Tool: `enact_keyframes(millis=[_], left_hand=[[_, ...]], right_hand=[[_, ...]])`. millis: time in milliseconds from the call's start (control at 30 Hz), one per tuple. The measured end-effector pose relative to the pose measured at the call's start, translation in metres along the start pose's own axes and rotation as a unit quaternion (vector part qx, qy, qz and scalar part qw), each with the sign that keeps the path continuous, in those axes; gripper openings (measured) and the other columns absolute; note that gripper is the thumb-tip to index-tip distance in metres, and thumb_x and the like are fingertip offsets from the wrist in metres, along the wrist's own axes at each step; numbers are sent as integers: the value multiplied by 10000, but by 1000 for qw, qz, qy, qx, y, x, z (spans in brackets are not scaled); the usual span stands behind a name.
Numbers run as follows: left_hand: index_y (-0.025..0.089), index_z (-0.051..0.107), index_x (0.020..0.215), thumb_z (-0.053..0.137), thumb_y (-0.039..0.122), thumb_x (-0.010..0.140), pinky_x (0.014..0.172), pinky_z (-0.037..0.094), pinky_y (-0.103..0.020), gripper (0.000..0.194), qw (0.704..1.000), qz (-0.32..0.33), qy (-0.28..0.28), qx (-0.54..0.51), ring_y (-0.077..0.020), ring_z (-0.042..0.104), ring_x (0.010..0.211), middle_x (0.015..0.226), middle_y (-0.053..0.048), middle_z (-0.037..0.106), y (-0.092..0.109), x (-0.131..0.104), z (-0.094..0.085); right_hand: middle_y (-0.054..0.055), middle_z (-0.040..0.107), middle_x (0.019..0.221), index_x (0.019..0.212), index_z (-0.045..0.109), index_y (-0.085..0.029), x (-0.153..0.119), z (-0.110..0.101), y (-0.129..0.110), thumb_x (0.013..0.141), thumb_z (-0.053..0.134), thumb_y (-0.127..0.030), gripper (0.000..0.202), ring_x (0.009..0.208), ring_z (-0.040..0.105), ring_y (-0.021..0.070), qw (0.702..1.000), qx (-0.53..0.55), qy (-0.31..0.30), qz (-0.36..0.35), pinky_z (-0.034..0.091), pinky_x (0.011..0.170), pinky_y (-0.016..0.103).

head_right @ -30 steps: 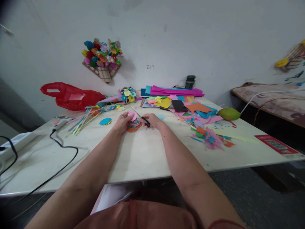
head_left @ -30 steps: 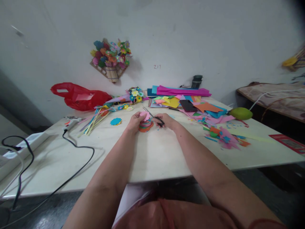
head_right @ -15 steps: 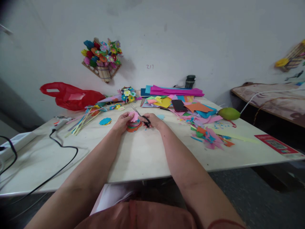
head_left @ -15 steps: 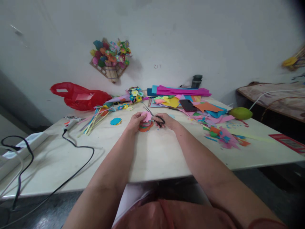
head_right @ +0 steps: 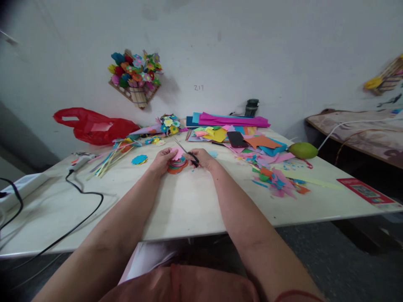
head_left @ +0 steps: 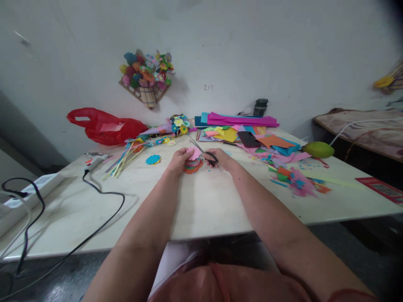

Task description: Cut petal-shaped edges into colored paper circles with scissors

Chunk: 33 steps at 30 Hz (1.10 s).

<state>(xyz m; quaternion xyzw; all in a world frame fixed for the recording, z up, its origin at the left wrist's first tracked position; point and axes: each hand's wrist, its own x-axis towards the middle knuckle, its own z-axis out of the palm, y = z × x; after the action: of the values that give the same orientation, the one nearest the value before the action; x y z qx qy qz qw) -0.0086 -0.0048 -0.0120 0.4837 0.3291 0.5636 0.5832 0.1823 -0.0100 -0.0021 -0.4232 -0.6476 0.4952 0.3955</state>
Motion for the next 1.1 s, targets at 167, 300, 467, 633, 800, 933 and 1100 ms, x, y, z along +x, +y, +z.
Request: enact_keyframes(millis=[167, 300, 467, 633, 800, 933, 1100], left_hand=[[117, 609, 693, 903, 311, 636, 550, 473, -203, 357, 1000, -13, 2, 3, -89, 580, 527, 600, -10, 635, 1, 0, 1], [106, 648, 721, 893, 291, 650, 574, 498, -232, 316, 1000, -27, -5, 2, -114, 609, 545, 621, -35, 665, 2, -1, 2], [106, 635, 684, 902, 303, 641, 558, 499, -222, 335, 1000, -28, -12, 3, -112, 610, 526, 587, -27, 651, 0, 0, 1], [104, 636, 699, 895, 293, 646, 602, 555, -251, 326, 999, -36, -22, -10, -128, 642, 541, 605, -34, 666, 0, 0, 2], [106, 620, 717, 880, 320, 673, 660, 599, -298, 339, 998, -51, -32, -1, -147, 667, 550, 615, -36, 664, 1, 0, 2], [120, 609, 726, 863, 377, 698, 596, 583, -261, 362, 997, -55, -30, 37, -136, 655, 511, 612, -34, 667, 0, 0, 1], [131, 622, 742, 829, 488, 712, 485, 508, -200, 414, 992, -35, -60, 107, -115, 615, 454, 589, -46, 676, 0, 0, 1]], right_hand=[[10, 666, 606, 960, 719, -143, 7, -5, 1, 762, 800, -394, 331, 454, 582, 127, 973, -158, 151, 71, 401, 435, 220], [99, 780, 952, 993, 789, -189, 3, -6, -4, 762, 776, -444, 344, 894, 724, 249, 892, -402, 196, 59, 500, 678, 271], [101, 768, 1115, 1068, 798, -228, -4, 0, -13, 837, 670, -439, 338, 1077, 685, 276, 851, -499, 155, 57, 497, 788, 293], [155, 730, 1169, 1005, 815, -203, -5, 0, -17, 748, 752, -444, 358, 1052, 681, 310, 852, -507, 116, 65, 488, 734, 307], [108, 732, 1153, 927, 821, -229, 1, -10, -10, 553, 869, -323, 388, 1003, 682, 302, 893, -442, 72, 47, 475, 688, 282], [81, 768, 993, 773, 798, -209, 7, -17, -3, 609, 828, -273, 178, 945, 676, 274, 921, -384, 60, 18, 458, 690, 268], [86, 714, 725, 642, 699, -163, 6, -13, -6, 867, 627, -473, 390, 665, 602, 180, 954, -270, 125, 22, 410, 599, 271]])
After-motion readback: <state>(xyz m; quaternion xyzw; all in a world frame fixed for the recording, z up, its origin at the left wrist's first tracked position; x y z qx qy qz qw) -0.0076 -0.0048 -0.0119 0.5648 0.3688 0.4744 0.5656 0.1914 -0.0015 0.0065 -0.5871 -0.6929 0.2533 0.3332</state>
